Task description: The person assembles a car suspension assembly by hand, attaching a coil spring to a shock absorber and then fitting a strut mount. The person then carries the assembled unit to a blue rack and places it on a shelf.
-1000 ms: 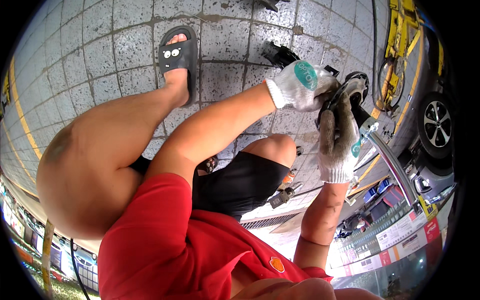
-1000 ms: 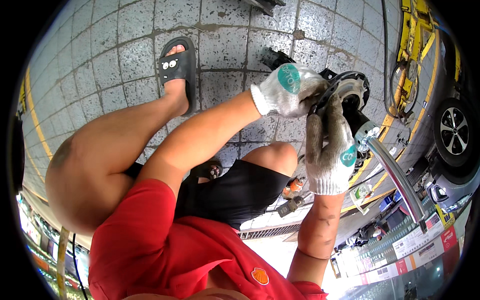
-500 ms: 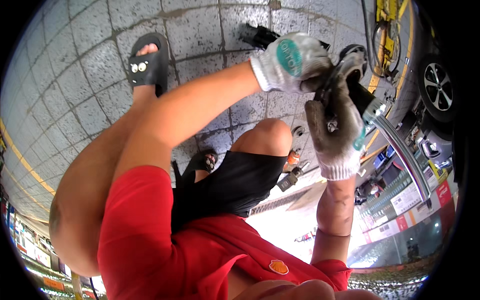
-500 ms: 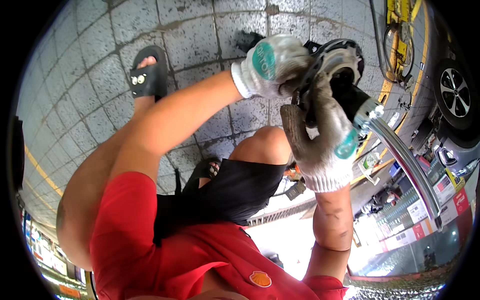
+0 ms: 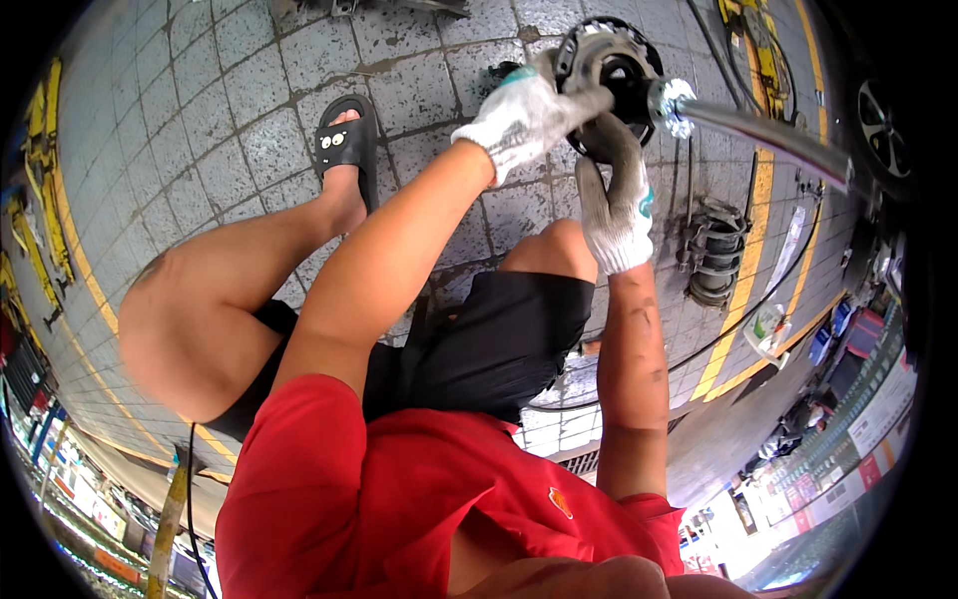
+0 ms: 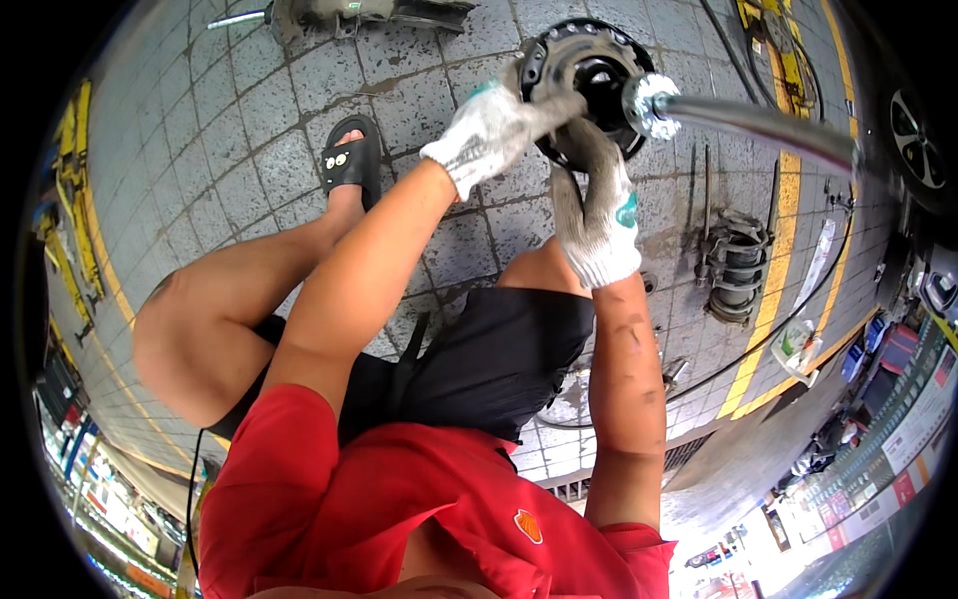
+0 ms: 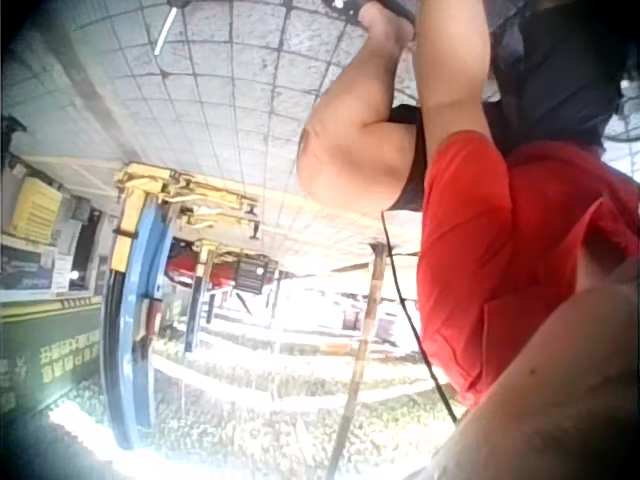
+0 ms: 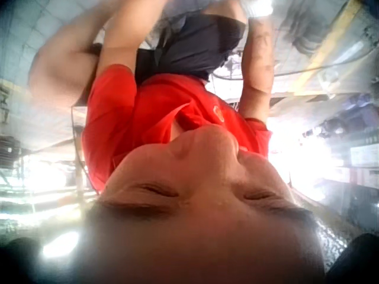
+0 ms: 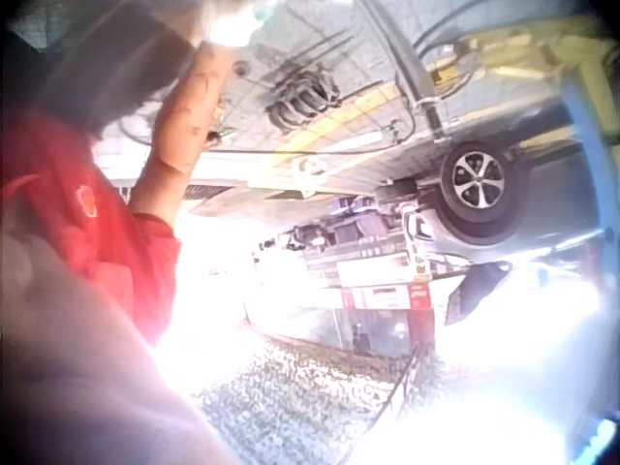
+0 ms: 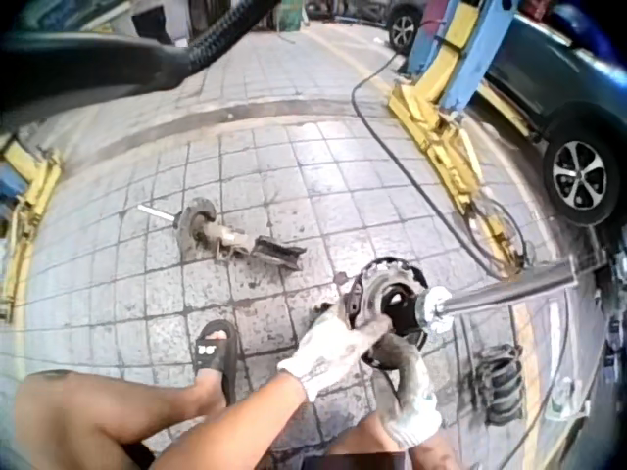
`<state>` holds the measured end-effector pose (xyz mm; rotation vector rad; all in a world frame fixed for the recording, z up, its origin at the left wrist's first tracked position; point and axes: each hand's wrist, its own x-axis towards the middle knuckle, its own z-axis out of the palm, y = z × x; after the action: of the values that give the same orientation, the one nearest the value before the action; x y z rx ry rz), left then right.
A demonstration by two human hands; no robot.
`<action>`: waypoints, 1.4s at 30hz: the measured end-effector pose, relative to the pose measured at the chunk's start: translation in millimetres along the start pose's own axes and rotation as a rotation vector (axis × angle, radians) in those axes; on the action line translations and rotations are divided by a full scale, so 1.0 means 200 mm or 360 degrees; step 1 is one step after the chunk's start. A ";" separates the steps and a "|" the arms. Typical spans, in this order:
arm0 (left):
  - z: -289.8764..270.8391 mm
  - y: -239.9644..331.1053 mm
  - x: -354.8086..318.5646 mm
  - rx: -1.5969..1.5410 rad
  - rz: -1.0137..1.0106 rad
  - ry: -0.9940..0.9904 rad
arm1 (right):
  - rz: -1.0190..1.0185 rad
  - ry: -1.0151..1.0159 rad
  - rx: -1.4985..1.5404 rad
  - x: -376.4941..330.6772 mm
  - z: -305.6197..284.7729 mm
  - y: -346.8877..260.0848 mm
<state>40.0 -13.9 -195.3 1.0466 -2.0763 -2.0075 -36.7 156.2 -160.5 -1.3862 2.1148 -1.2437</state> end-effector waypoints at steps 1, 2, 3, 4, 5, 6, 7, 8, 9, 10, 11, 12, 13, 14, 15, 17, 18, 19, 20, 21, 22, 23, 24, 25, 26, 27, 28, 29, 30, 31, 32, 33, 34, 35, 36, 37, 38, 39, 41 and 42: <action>-0.02 0.13 -0.05 0.0304 -0.0215 -0.0030 | -0.0054 0.0076 0.0030 0.00 0.01 0.01; -0.01 0.14 -0.07 -0.0005 -0.0181 0.0038 | -0.0138 0.0149 -0.0111 -0.01 -0.01 0.01; 0.01 0.14 -0.08 -0.0314 -0.0146 0.0103 | -0.0106 0.0185 -0.0236 -0.03 -0.01 -0.01; 0.02 0.15 -0.08 -0.0368 -0.0036 0.0174 | -0.0158 0.0156 -0.0390 -0.04 -0.02 -0.02; 0.04 0.15 -0.09 -0.0422 0.0074 0.0246 | -0.0208 0.0126 -0.0545 -0.04 -0.02 -0.03; 0.04 0.15 -0.11 -0.0407 0.0115 0.0252 | -0.0178 0.0103 -0.0670 -0.07 -0.01 -0.05; 0.04 0.16 -0.13 -0.0391 0.0157 0.0247 | -0.0304 0.0143 -0.0680 -0.09 0.00 -0.04; 0.05 0.23 -0.18 -0.0435 0.0153 0.0270 | -0.0267 0.0121 -0.0626 -0.10 -0.01 -0.04; 0.05 0.20 -0.17 -0.0396 0.0148 0.0280 | -0.0233 0.0096 -0.0571 -0.10 -0.02 -0.05; 0.05 0.21 -0.17 -0.0363 0.0156 0.0275 | -0.0210 0.0076 -0.0564 -0.11 -0.03 -0.03; 0.05 0.22 -0.18 -0.0329 0.0150 0.0265 | -0.0228 0.0114 -0.0544 -0.11 -0.04 -0.03; 0.05 0.18 -0.14 -0.0422 0.0153 0.0283 | -0.0260 0.0113 -0.0576 -0.12 -0.04 -0.04; 0.04 0.21 -0.13 -0.0306 0.0109 0.0245 | -0.0275 0.0121 -0.0619 -0.13 -0.04 -0.04; 0.04 0.21 -0.13 -0.0340 0.0059 0.0220 | -0.0273 0.0111 -0.0642 -0.13 -0.03 -0.03; 0.03 0.19 -0.10 -0.0375 0.0007 0.0198 | -0.0321 0.0206 -0.0566 -0.13 -0.02 -0.04; 0.03 0.19 -0.07 -0.0224 0.0022 0.0242 | -0.0209 0.0288 -0.0583 -0.10 -0.02 -0.04; 0.02 0.22 -0.07 -0.0323 0.0008 0.0175 | -0.0250 0.0330 -0.0549 -0.08 -0.02 -0.03; 0.03 0.24 -0.07 -0.0426 -0.0005 0.0102 | -0.0255 0.0304 -0.0569 -0.06 -0.01 -0.01; 0.01 0.22 -0.06 -0.0254 0.0019 0.0184 | -0.0264 0.0300 -0.0617 -0.04 0.00 -0.01; -0.03 0.22 -0.04 -0.0157 -0.0083 0.0160 | -0.0273 0.0299 -0.0666 -0.03 0.01 -0.02; -0.02 0.25 -0.04 -0.0107 -0.0083 0.0185 | -0.0315 0.0354 -0.0651 -0.01 0.01 0.00; 0.01 0.28 -0.04 -0.0056 -0.0082 0.0209 | -0.0262 0.0376 -0.0651 0.00 0.00 0.00; 0.03 0.29 -0.05 0.0024 -0.0046 0.0256 | -0.0265 0.0400 -0.0654 0.03 0.01 0.02; 0.04 0.31 -0.05 -0.0045 -0.0023 0.0277 | -0.0260 0.0431 -0.0668 0.05 0.00 0.03; 0.05 0.32 -0.05 -0.0116 -0.0021 0.0304 | -0.0280 0.0458 -0.0673 0.05 0.01 0.04; 0.05 0.32 -0.05 -0.0185 -0.0017 0.0327 | -0.0299 0.0488 -0.0680 0.06 0.02 0.05; 0.06 0.30 -0.04 -0.0183 0.0022 0.0289 | -0.0311 0.0518 -0.0720 0.05 0.01 0.06; 0.07 0.32 -0.04 -0.0262 -0.0052 0.0273 | -0.0326 0.0536 -0.0674 0.04 0.00 0.06; 0.07 0.31 -0.03 -0.0229 -0.0012 0.0269 | -0.0334 0.0500 -0.0579 0.04 -0.02 0.08; 0.06 0.28 -0.02 -0.0200 0.0025 0.0274 | -0.0346 0.0458 -0.0480 0.04 -0.03 0.09; 0.09 0.28 -0.05 -0.0319 0.0060 0.0462 | -0.0372 0.0378 -0.0359 0.04 -0.04 0.08; 0.04 0.21 0.00 -0.0496 0.0044 0.0250 | -0.0323 0.0347 -0.0291 0.02 -0.06 0.07; 0.04 0.17 0.02 -0.0466 0.0133 0.0311 | -0.0105 0.0407 0.0043 -0.01 -0.08 0.10; 0.06 0.15 0.02 -0.0436 0.0222 0.0377 | 0.0109 0.0461 0.0382 -0.02 -0.10 0.12; 0.06 0.14 0.03 -0.0421 0.0179 0.0437 | 0.0364 0.0688 0.0578 0.01 -0.11 0.15; 0.07 0.11 0.03 -0.0411 0.0120 0.0490 | 0.0637 0.0912 0.0769 0.03 -0.13 0.18; 0.08 0.17 -0.02 -0.0327 0.0045 0.0501 | 0.0715 0.0965 0.0502 0.09 -0.19 0.19; 0.09 0.15 -0.02 -0.0431 0.0188 0.0467 | 0.0875 0.0890 0.0671 0.14 -0.21 0.28; 0.09 0.19 -0.04 -0.0389 0.0122 0.0403 | 0.1042 0.0687 0.1070 0.26 -0.20 0.48; 0.09 0.19 -0.04 -0.0409 0.0125 0.0375 | 0.1117 0.0607 0.1130 0.31 -0.14 0.66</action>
<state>21.1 3.0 -161.4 1.0747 -1.6660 -1.9407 -160.8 136.7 -238.2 -0.0961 1.7972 -1.7393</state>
